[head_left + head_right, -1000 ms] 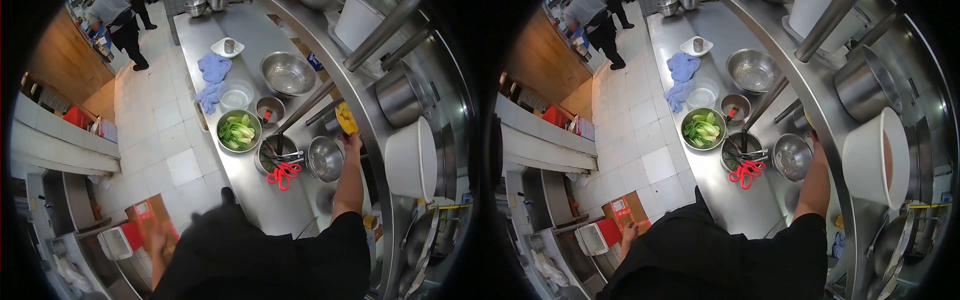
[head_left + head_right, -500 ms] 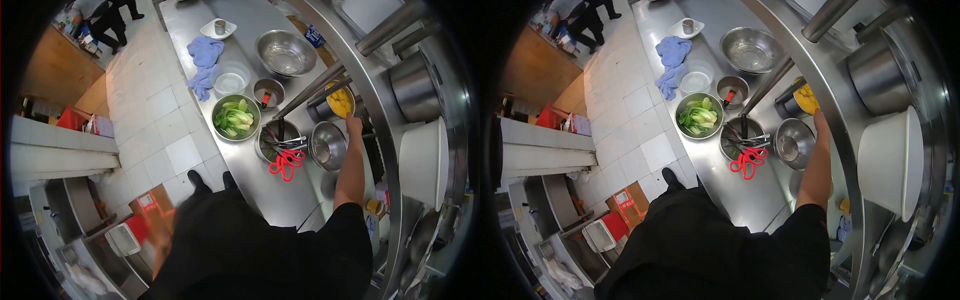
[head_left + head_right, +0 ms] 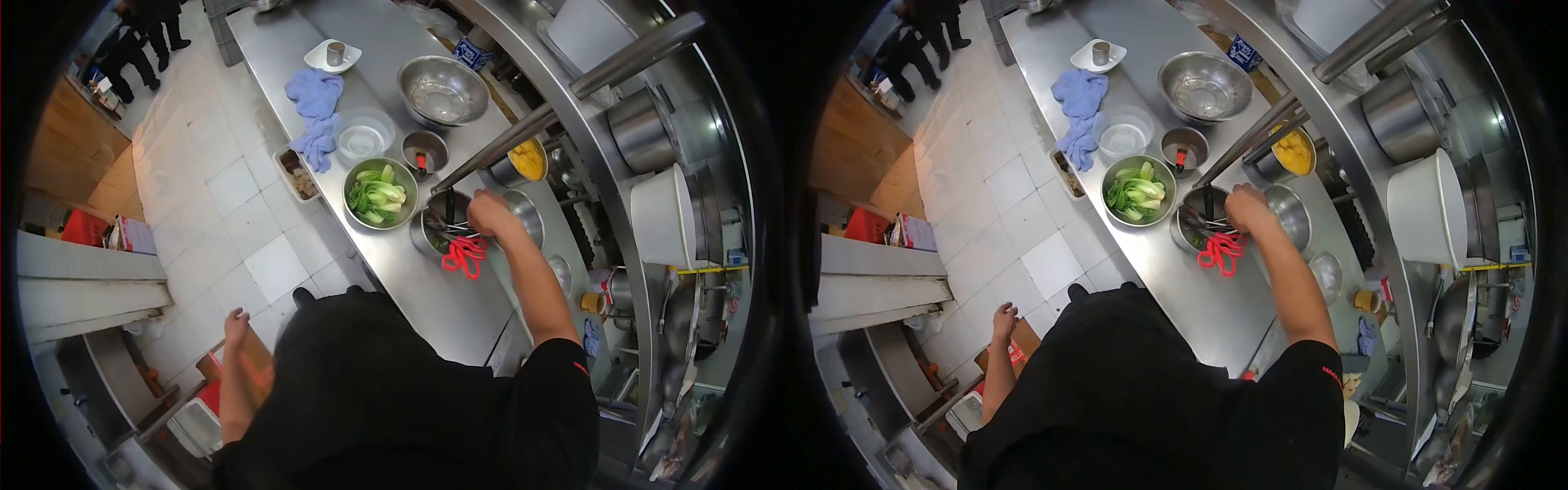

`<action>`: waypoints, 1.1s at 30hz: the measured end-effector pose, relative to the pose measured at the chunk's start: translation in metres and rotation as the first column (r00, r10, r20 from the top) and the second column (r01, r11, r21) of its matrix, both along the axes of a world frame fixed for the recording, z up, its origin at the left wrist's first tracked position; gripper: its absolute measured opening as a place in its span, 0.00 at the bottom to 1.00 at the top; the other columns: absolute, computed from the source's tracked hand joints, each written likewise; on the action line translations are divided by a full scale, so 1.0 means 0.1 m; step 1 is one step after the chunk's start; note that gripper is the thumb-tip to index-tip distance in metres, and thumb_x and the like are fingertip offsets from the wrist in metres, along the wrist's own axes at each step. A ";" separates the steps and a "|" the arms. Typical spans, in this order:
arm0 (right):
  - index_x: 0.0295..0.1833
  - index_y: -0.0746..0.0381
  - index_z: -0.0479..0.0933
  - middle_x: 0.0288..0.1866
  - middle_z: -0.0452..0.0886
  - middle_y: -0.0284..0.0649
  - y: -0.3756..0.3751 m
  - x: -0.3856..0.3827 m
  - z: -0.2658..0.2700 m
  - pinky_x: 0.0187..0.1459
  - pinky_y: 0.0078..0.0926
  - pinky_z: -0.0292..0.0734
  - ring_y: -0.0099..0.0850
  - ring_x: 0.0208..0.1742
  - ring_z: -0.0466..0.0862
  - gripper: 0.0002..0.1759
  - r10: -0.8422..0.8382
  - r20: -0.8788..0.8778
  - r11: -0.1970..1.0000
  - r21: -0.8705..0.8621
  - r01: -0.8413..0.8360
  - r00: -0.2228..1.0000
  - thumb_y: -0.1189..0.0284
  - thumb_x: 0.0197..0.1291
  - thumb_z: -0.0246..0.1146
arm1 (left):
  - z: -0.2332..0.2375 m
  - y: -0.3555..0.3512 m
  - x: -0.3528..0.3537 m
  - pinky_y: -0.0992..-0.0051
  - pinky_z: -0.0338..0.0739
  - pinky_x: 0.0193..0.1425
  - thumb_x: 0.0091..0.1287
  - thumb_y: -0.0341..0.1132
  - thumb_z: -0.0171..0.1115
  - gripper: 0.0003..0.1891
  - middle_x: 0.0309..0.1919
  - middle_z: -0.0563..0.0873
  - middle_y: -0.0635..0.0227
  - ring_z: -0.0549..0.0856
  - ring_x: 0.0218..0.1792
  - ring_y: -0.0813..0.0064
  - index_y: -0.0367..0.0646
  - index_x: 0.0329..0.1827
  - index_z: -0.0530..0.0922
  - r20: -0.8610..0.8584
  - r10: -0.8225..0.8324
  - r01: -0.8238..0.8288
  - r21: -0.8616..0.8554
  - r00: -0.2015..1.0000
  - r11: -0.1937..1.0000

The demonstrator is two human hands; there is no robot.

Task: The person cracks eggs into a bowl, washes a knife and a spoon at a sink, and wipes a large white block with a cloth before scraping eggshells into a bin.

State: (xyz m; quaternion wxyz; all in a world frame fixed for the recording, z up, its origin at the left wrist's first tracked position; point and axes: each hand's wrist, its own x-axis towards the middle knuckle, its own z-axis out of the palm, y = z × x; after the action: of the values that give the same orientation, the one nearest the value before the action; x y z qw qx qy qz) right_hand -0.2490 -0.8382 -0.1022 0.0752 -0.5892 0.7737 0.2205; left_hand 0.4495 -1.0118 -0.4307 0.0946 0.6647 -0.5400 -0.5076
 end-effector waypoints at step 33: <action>0.36 0.71 0.86 0.39 0.88 0.58 0.46 -3.89 -1.24 0.49 0.42 0.82 0.49 0.42 0.89 0.11 -0.063 0.802 0.363 -0.536 0.762 0.594 0.73 0.59 0.62 | 0.68 1.88 -0.14 0.69 0.80 0.41 0.67 0.34 0.66 0.13 0.36 0.88 0.63 0.86 0.36 0.71 0.35 0.50 0.84 0.099 0.033 -0.049 0.158 0.995 0.986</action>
State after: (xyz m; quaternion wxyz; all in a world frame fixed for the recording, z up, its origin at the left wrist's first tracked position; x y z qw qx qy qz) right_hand -0.6382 -0.7918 -0.2264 0.1025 -0.3403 0.8212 -0.4464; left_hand 0.4354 -0.8238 -0.3625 0.0253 0.7047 -0.4876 -0.5148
